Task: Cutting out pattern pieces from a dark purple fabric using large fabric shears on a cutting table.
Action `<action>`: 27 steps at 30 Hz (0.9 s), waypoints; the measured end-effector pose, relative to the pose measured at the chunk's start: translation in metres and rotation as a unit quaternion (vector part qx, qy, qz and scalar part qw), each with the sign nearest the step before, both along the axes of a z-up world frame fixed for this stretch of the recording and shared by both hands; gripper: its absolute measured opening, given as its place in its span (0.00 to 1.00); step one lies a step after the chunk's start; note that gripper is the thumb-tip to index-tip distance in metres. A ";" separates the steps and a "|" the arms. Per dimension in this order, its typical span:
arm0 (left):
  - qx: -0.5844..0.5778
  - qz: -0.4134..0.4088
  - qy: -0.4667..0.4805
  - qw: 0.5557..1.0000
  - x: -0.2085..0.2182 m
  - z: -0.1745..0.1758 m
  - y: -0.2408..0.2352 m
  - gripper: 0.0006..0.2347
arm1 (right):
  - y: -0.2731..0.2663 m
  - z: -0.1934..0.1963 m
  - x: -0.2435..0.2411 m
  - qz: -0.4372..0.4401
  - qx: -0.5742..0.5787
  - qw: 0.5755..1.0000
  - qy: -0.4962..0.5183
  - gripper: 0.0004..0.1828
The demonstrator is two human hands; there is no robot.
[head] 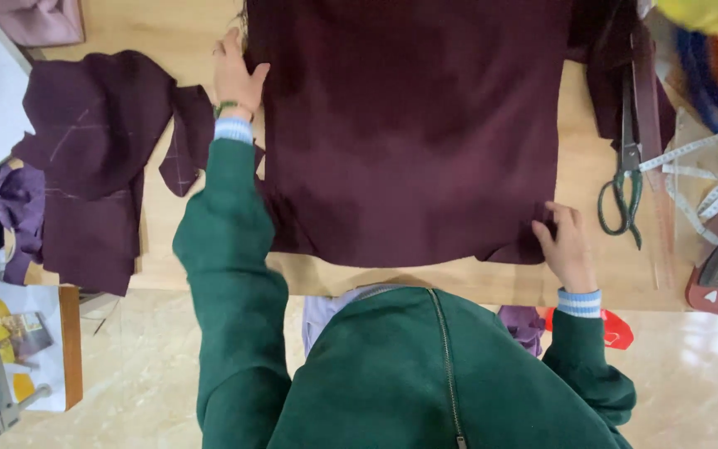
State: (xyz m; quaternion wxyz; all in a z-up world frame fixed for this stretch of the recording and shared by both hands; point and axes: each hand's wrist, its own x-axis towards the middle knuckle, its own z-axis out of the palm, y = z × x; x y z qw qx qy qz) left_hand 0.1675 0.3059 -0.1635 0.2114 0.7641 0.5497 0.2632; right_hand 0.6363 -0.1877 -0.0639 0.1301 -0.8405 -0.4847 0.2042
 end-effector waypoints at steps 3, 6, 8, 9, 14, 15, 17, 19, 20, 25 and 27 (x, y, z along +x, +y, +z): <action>-0.046 0.023 0.060 0.997 0.013 -0.052 0.078 0.13 | 0.001 -0.005 -0.003 -0.003 -0.013 0.999 0.031 0.27; -0.119 0.003 0.231 0.966 0.017 -0.061 0.127 0.07 | -0.003 -0.007 -0.004 0.018 -0.019 1.000 0.009 0.27; -0.028 0.052 0.251 0.966 0.016 -0.071 0.129 0.07 | -0.008 -0.011 -0.002 -0.006 -0.054 0.998 -0.013 0.26; -0.030 0.047 0.253 0.966 0.017 -0.069 0.129 0.07 | -0.008 -0.011 -0.003 -0.010 -0.057 0.998 -0.011 0.26; 0.230 0.200 0.299 0.904 0.015 -0.058 0.125 0.15 | -0.009 -0.012 -0.008 -0.029 -0.082 0.996 -0.011 0.28; 0.231 0.199 0.299 0.904 0.015 -0.049 0.122 0.15 | -0.007 -0.010 -0.009 -0.030 -0.081 0.996 -0.010 0.28; 0.362 0.271 0.305 0.838 0.017 -0.030 0.117 0.20 | -0.005 -0.007 -0.012 -0.056 -0.098 0.994 -0.001 0.31; 0.204 0.098 0.222 0.948 0.007 0.035 -0.028 0.23 | 0.005 0.008 -0.024 -0.066 -0.094 0.993 0.010 0.32; 0.031 -0.081 0.124 0.988 0.043 0.090 -0.097 0.27 | 0.008 0.015 -0.029 -0.074 -0.091 0.993 0.021 0.33; 0.063 -0.040 0.238 0.969 0.010 0.012 -0.193 0.30 | -0.001 -0.002 -0.033 -0.066 -0.071 0.995 0.007 0.32; 0.117 -0.019 0.250 0.961 -0.006 0.004 -0.206 0.30 | -0.005 -0.011 -0.037 -0.065 -0.067 0.996 -0.008 0.31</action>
